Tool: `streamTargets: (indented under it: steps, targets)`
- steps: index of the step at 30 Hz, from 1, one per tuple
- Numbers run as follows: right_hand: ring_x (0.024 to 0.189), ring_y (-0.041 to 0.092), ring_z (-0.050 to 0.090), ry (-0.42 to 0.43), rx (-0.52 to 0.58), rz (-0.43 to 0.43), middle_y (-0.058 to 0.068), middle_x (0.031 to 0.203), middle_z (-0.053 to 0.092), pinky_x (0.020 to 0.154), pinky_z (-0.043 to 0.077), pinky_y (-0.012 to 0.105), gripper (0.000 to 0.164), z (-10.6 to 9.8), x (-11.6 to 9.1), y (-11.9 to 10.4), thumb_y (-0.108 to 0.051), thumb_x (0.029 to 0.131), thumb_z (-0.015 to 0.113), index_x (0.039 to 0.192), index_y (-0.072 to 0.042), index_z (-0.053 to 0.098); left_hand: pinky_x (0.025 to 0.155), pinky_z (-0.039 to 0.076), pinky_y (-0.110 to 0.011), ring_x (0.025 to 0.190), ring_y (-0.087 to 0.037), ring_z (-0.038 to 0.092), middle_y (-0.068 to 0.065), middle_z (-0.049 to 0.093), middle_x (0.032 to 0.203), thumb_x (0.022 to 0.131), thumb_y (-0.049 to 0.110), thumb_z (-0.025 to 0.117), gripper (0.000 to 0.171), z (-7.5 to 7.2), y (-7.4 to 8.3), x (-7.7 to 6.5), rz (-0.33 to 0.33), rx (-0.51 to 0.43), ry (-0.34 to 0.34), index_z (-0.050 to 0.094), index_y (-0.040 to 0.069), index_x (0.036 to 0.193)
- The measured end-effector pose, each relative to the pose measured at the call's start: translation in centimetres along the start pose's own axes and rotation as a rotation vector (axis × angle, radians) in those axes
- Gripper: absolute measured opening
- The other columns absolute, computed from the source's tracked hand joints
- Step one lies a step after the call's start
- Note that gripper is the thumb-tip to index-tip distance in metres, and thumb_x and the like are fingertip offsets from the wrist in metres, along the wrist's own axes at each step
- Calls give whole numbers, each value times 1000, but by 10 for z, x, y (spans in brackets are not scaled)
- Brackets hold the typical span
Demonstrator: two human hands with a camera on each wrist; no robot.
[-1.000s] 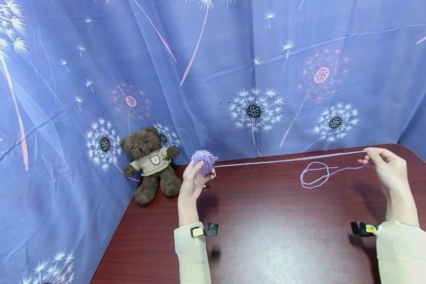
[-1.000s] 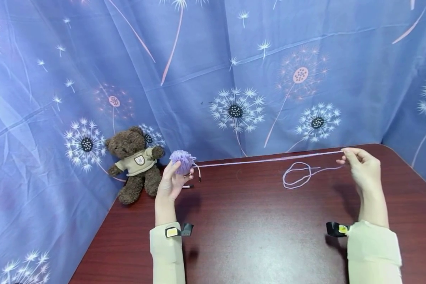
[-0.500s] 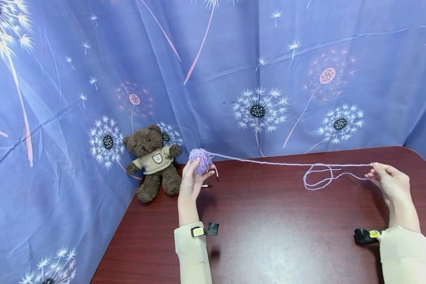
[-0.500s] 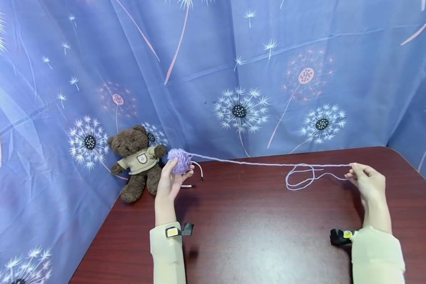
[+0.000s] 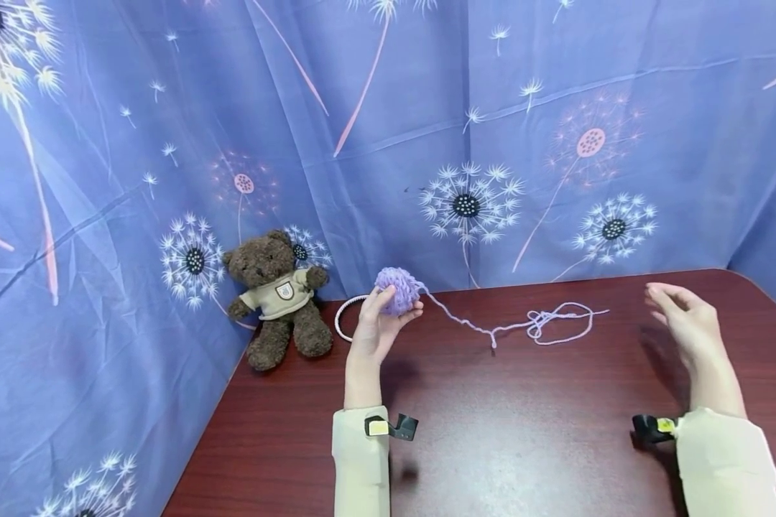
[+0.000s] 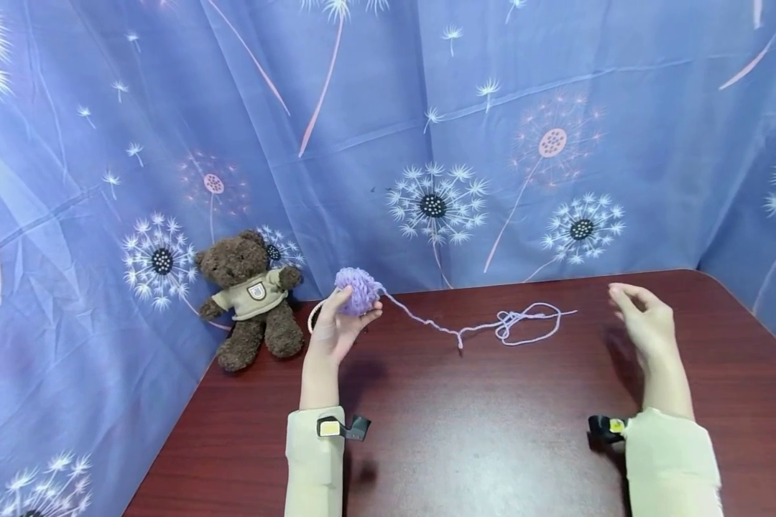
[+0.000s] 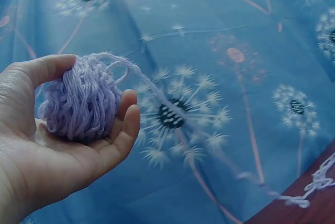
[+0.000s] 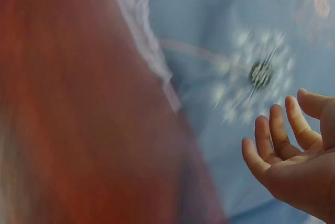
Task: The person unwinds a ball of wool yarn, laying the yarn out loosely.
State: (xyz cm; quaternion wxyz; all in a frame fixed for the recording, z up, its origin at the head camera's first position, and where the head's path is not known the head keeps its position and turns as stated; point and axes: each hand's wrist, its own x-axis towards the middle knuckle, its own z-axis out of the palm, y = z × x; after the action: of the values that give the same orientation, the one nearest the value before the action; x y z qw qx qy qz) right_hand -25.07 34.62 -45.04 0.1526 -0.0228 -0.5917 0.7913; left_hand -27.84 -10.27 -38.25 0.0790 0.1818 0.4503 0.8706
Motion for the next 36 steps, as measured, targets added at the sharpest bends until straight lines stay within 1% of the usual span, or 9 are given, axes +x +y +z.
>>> streamTargets:
  steps: [3,7,10,14,18,20,26,31,36]
  targets:
    - [78,-9,67,-57,-24,-63,-19,84,73,72,51,4,19,34,-2,-12,-9,96,59,97,-22,71,80,57,-31,79,-18,67,-5,64,97,95,11,40,23,8,-3,0,-14,-5,-14,53,12,114]
    - [86,-13,63,-149,-336,-151,-29,89,69,80,44,1,16,89,-13,-26,-19,98,59,109,-23,69,82,57,-32,79,-18,66,-4,64,97,96,11,39,22,18,-6,0,-33,13,-51,53,13,113]
    - [90,-13,61,-250,-539,-224,-32,94,66,82,43,4,22,134,-29,-31,-24,99,57,118,-15,65,82,57,-32,80,-18,66,-4,63,98,96,10,39,22,24,-8,0,-42,27,-75,52,13,114]
    - [95,-8,62,-405,-506,-264,-6,108,71,86,48,9,31,184,-49,-26,-17,99,56,124,1,58,83,56,-31,81,-18,65,-3,63,100,96,10,39,23,31,-11,-1,-49,36,-88,51,12,115]
    - [94,-5,62,-446,-438,-228,21,115,67,83,51,14,32,216,-62,-18,-13,97,59,125,3,58,84,56,-30,84,-15,66,-2,64,102,97,8,38,25,37,-16,-1,-62,44,-118,50,11,118]
    - [90,-4,63,-426,-422,-214,17,109,70,79,52,15,31,224,-66,-15,-13,95,61,122,3,60,84,56,-29,86,-14,66,-2,64,102,96,8,38,26,39,-17,-1,-65,48,-132,49,10,120]
    - [71,-4,59,-318,-389,-248,-19,80,67,63,48,16,19,222,-64,-21,-11,94,63,105,5,65,84,56,-30,84,-15,66,-2,62,104,95,6,39,28,39,-19,1,-71,59,-128,47,9,122]
    - [66,-2,58,-245,-301,-249,-20,77,68,59,47,16,7,205,-57,-34,-12,95,62,94,-14,69,85,56,-32,83,-17,65,-2,60,106,94,6,40,30,33,-16,2,-73,72,-130,47,9,124]
    - [75,-4,65,-199,-238,-246,-18,76,69,76,49,11,14,190,-48,-40,-14,95,63,90,-25,69,81,55,-31,78,-15,63,-1,62,103,95,9,38,28,30,-13,1,-77,81,-153,50,13,120]
